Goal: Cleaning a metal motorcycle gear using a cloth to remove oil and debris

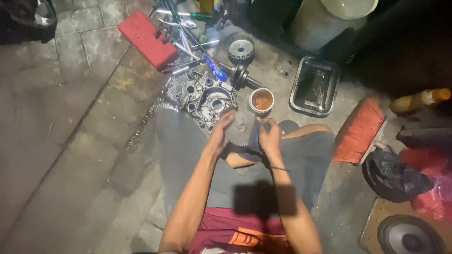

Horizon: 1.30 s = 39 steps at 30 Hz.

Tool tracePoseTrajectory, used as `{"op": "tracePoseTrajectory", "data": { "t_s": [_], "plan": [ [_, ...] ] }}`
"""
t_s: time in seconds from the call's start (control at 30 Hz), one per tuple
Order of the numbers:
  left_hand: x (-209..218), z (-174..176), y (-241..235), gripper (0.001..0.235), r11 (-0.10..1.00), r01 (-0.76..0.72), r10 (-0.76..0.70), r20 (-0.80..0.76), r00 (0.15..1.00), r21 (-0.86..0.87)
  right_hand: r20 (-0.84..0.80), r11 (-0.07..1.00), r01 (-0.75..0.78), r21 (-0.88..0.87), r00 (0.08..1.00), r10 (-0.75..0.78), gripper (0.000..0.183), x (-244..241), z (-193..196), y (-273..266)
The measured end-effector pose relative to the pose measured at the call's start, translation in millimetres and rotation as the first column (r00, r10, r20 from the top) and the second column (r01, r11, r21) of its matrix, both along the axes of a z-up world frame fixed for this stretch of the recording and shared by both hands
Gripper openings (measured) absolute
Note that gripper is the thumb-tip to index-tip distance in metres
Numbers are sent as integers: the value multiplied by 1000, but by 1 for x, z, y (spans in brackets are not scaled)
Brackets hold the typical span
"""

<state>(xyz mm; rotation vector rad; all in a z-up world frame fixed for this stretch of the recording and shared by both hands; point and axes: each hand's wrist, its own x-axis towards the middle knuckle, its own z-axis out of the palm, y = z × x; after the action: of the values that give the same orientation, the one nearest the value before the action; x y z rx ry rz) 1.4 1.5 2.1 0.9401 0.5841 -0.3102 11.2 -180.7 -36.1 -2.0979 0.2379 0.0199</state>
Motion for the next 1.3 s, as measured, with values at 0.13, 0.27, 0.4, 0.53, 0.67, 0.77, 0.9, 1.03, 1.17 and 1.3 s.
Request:
{"op": "tracePoseTrajectory", "data": {
  "t_s": [0.13, 0.27, 0.4, 0.53, 0.67, 0.77, 0.9, 1.03, 1.17, 1.3],
  "plan": [
    [-13, 19, -5, 58, 968, 126, -147, 84, 986, 218, 38, 997, 42, -60, 998, -40, 26, -3, 20, 6],
    [-10, 6, -7, 59, 995, 77, -77, -5, 997, 67, 19, 986, 39, -161, 999, -36, 27, -7, 40, 13],
    [-9, 12, -4, 55, 996, 54, -55, 7, 998, 73, 8, 991, -19, -131, 1000, 21, 7, -6, 32, 7],
    [-8, -6, 2, 53, 998, 40, -41, 19, 999, 48, 9, 993, -76, -87, 997, 77, 16, -5, 28, 6],
    [-9, 4, 3, 52, 998, 28, -30, 42, 999, 59, -14, 990, -30, -137, 999, 29, 14, -6, 40, 15],
    [-10, -6, 1, 51, 993, 69, -74, 58, 996, 92, -32, 981, 4, -193, 999, -11, 31, -8, 42, 17],
    [-11, 0, 3, 51, 983, 117, -125, 45, 991, 139, -30, 971, -23, -240, 999, 16, 40, -8, 53, 19],
    [-9, -21, 2, 55, 976, 139, -145, 29, 989, 169, 13, 959, 18, -281, 1000, -15, 29, -8, 27, 14],
    [-9, -7, 2, 53, 996, 78, -80, 34, 996, 48, 58, 940, 14, -342, 998, 7, 14, -11, 42, 23],
    [-8, -22, 3, 52, 993, 106, -107, 18, 994, 56, 34, 931, -11, -364, 999, 25, 43, -11, 48, 25]
  ]
}}
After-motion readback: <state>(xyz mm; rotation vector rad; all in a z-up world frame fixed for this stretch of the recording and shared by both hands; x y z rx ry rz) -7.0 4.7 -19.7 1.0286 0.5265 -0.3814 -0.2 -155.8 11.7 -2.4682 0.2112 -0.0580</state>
